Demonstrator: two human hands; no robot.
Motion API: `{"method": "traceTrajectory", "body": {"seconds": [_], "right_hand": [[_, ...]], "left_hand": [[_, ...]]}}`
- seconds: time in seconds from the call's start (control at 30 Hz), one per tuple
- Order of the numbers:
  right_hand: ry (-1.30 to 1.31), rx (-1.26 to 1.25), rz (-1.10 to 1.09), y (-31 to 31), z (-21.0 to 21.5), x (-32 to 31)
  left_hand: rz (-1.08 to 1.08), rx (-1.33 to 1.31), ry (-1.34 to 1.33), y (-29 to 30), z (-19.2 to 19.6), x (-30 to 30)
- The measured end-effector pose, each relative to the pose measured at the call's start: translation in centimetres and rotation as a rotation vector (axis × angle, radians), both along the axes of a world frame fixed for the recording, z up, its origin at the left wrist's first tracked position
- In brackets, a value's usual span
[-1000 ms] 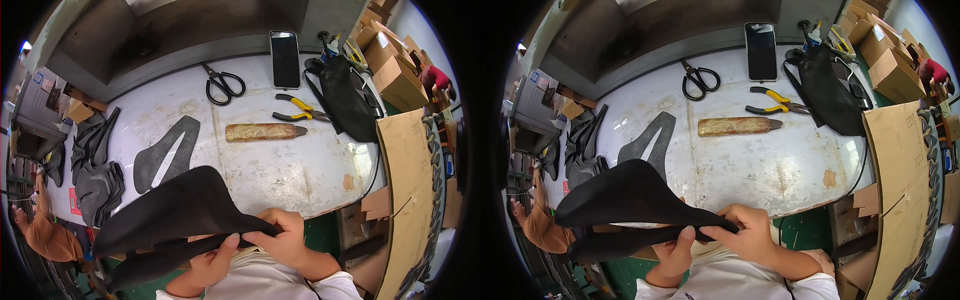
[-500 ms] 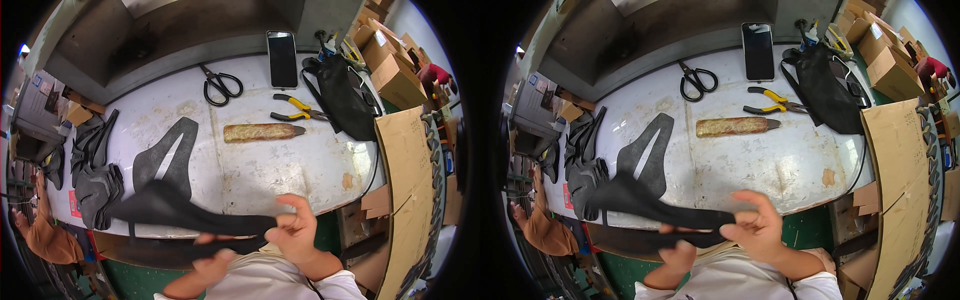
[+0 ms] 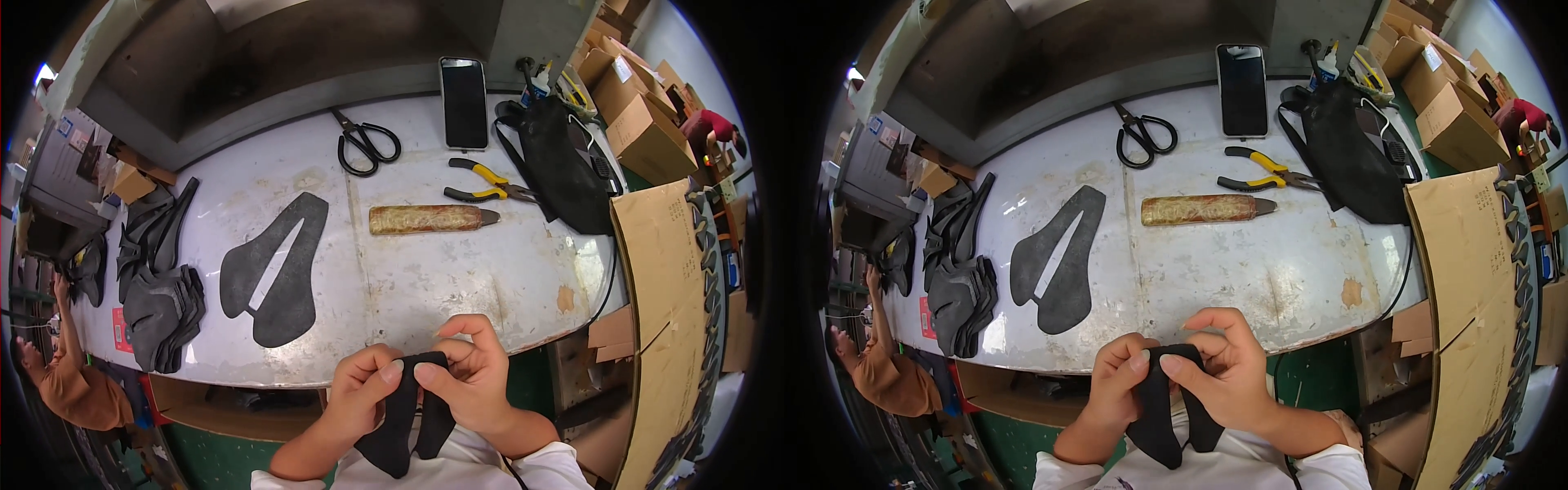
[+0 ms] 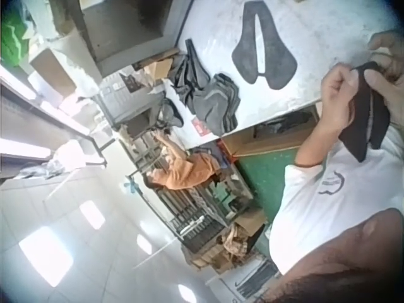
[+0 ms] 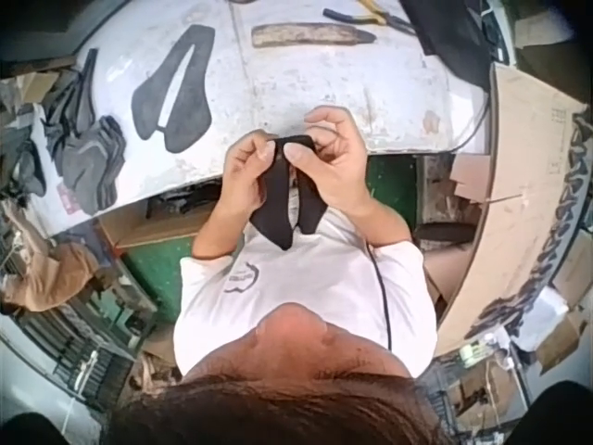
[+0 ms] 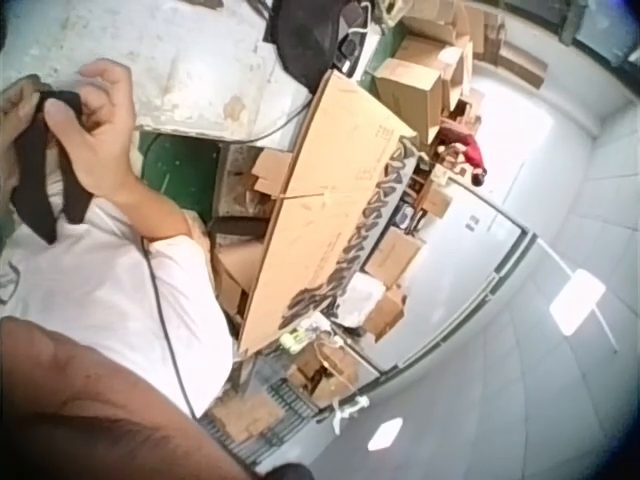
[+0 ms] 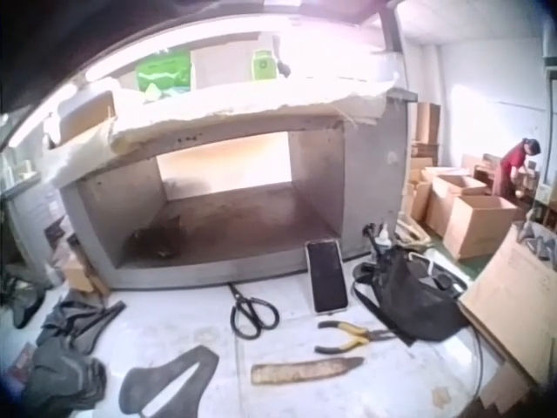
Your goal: Inspecting and preparing bicycle saddle covers at a factory workbench.
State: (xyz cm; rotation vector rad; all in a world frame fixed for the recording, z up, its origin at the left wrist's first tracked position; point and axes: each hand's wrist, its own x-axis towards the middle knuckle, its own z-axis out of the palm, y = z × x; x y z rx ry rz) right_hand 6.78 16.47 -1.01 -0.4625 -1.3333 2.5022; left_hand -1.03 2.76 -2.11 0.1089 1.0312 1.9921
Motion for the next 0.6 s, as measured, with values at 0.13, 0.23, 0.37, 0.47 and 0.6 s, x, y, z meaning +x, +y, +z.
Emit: {"method": "traceTrajectory", "body": {"seconds": [0.13,0.23,0.37,0.47,0.6], "right_hand": [[-0.024,-0.157,0.038,0.2,0.8,-0.1],[-0.09,-0.137,0.085,0.7,0.8,-0.3],[0.11,0.663,0.011,0.2,-0.8,-0.6],[0.051,0.063,-0.141,-0.3,-0.7,-1.7],[-0.102,0.303,0.228,1.9,-0.8,-0.4]], "left_hand": [[0.012,-0.01,0.137,0.3,-0.2,-0.1],[0.027,-0.051,0.418,-0.3,-1.4,-0.4],[-0.042,-0.001,0.243,0.0,-1.1,-0.3],[-0.041,-0.14,0.055,-0.2,-0.5,-0.8],[-0.067,-0.136,-0.131,-0.3,0.0,-1.4]]}}
